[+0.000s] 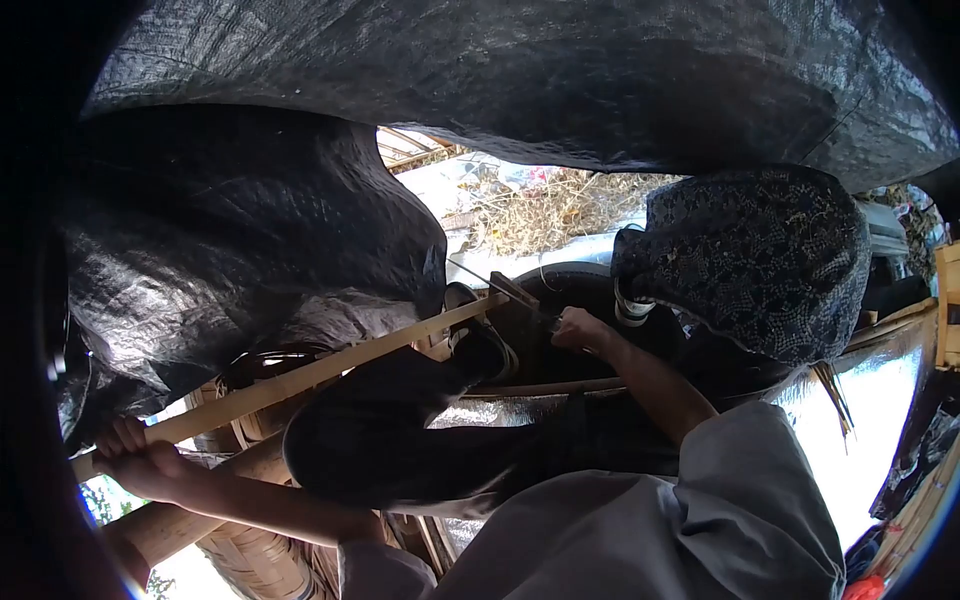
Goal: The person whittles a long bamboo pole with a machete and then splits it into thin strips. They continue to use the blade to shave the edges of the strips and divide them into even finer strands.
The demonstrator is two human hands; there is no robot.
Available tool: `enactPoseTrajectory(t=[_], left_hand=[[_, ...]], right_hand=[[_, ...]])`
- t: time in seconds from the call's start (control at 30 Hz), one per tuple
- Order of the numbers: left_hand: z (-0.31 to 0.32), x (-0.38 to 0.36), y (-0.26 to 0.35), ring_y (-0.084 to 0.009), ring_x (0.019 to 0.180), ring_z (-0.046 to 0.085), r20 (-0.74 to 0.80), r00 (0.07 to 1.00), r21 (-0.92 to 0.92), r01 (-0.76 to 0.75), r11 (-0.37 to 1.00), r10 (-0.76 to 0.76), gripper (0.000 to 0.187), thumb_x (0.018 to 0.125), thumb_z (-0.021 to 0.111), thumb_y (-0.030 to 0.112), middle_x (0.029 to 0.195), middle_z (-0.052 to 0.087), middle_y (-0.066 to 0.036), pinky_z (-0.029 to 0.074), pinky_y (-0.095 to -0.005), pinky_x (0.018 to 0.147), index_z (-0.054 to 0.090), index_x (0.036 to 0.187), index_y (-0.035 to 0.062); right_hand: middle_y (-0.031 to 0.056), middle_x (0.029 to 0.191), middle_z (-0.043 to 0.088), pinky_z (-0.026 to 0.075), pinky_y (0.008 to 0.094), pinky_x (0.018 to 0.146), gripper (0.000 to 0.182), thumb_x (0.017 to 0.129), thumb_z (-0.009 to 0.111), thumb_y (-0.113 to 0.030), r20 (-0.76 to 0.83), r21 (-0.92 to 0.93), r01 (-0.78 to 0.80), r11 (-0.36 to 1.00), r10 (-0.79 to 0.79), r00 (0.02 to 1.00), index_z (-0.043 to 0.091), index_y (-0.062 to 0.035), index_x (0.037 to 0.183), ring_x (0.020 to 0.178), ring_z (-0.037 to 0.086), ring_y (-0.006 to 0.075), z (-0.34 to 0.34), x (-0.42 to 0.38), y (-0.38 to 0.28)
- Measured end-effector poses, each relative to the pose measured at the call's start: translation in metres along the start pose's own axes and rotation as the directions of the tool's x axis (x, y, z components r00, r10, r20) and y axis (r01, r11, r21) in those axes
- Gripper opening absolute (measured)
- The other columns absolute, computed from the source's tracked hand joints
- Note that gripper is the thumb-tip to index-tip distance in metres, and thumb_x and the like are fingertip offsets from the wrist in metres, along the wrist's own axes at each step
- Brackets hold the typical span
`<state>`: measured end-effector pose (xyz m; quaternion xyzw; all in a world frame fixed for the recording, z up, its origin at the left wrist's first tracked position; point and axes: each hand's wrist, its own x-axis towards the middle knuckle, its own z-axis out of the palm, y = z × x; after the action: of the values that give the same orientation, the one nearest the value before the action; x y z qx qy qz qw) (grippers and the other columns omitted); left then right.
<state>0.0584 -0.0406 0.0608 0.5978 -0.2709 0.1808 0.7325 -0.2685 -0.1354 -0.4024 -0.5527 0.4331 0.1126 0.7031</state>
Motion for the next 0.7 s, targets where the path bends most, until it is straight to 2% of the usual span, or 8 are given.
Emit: enactPoseTrajectory(t=[0.07,0.13,0.23,0.33,0.4,0.5,0.6,0.7], left_hand=[[-0.013,0.010,-0.005,-0.0093,0.046,0.015,-0.044,0.999,0.012,-0.016,1.000,0.017,0.035,0.095,0.032,0.026,0.058,0.018,0.002,0.017,-0.0220,0.040,0.027,0.063,0.0117],[-0.053,0.037,-0.015,-0.0073,0.043,0.015,0.442,0.897,-0.400,0.201,0.894,-0.005,0.033,0.093,0.036,0.023,0.056,0.020,0.003,0.016,-0.0212,0.038,0.029,0.063,0.0120],[-0.043,0.033,-0.011,-0.0055,0.041,0.016,0.716,0.694,-0.580,0.531,0.618,0.076,0.030,0.090,0.040,0.022,0.054,0.022,0.003,0.015,-0.0206,0.037,0.030,0.063,0.0123],[-0.038,0.030,-0.011,-0.0046,0.039,0.016,0.726,0.683,-0.596,0.564,0.571,0.083,0.029,0.089,0.042,0.021,0.053,0.024,0.004,0.015,-0.0201,0.036,0.031,0.064,0.0122],[-0.034,0.026,-0.007,-0.0046,0.038,0.016,0.705,0.703,-0.613,0.542,0.575,0.090,0.029,0.089,0.042,0.021,0.052,0.023,0.003,0.014,-0.0198,0.036,0.032,0.064,0.0116],[-0.035,0.028,-0.007,-0.0045,0.039,0.015,0.722,0.688,-0.600,0.568,0.563,0.077,0.029,0.089,0.042,0.021,0.053,0.023,0.003,0.014,-0.0196,0.036,0.031,0.064,0.0115],[-0.035,0.026,-0.007,-0.0047,0.039,0.015,0.684,0.725,-0.616,0.511,0.599,0.084,0.030,0.090,0.041,0.021,0.052,0.022,0.003,0.014,-0.0198,0.036,0.031,0.063,0.0116],[-0.038,0.028,-0.009,-0.0051,0.039,0.015,0.694,0.715,-0.598,0.506,0.621,0.085,0.030,0.090,0.040,0.021,0.054,0.022,0.003,0.014,-0.0205,0.037,0.030,0.064,0.0116]], right_hand=[[0.0113,0.055,0.058,0.043,0.0310,0.043,0.016,0.066,0.059,-0.014,-0.026,-0.054,0.054,0.997,-0.056,0.998,0.057,0.0022,0.066,0.048,0.057,0.0189,0.008,0.008,-0.011],[0.0104,0.054,0.057,0.040,0.0304,0.040,0.014,0.066,0.058,-0.012,-0.039,-0.104,0.103,0.989,-0.108,0.993,0.056,0.0019,0.064,0.044,0.054,0.0169,0.015,0.012,-0.017],[0.0106,0.053,0.056,0.043,0.0325,0.044,0.018,0.065,0.059,-0.017,0.033,-0.061,0.034,0.998,-0.032,0.999,0.058,0.0010,0.067,0.047,0.055,0.0177,0.011,0.012,-0.019],[0.0130,0.059,0.060,0.049,0.0356,0.056,0.022,0.066,0.057,-0.020,0.027,-0.237,-0.013,0.971,0.020,0.999,0.060,0.0006,0.072,0.059,0.062,0.0223,0.001,0.010,-0.016],[0.0168,0.074,0.064,0.051,0.0362,0.071,0.028,0.066,0.054,-0.022,-0.305,-0.582,-0.283,0.762,0.119,0.945,0.062,0.0009,0.080,0.079,0.063,0.0285,-0.003,0.005,-0.014],[0.0191,0.090,0.062,0.050,0.0363,0.076,0.027,0.067,0.052,-0.019,-0.425,-0.548,-0.330,0.769,0.084,0.901,0.063,0.0009,0.082,0.090,0.060,0.0316,-0.008,-0.006,-0.013],[0.0200,0.092,0.062,0.049,0.0382,0.077,0.030,0.067,0.054,-0.023,-0.128,-0.428,0.088,0.900,-0.157,0.979,0.062,0.0012,0.083,0.089,0.059,0.0337,-0.016,0.007,-0.002],[0.0209,0.086,0.062,0.050,0.0402,0.074,0.029,0.067,0.056,-0.025,-0.297,-0.473,-0.006,0.881,-0.153,0.943,0.061,0.0003,0.081,0.084,0.060,0.0339,0.001,0.015,-0.008]])
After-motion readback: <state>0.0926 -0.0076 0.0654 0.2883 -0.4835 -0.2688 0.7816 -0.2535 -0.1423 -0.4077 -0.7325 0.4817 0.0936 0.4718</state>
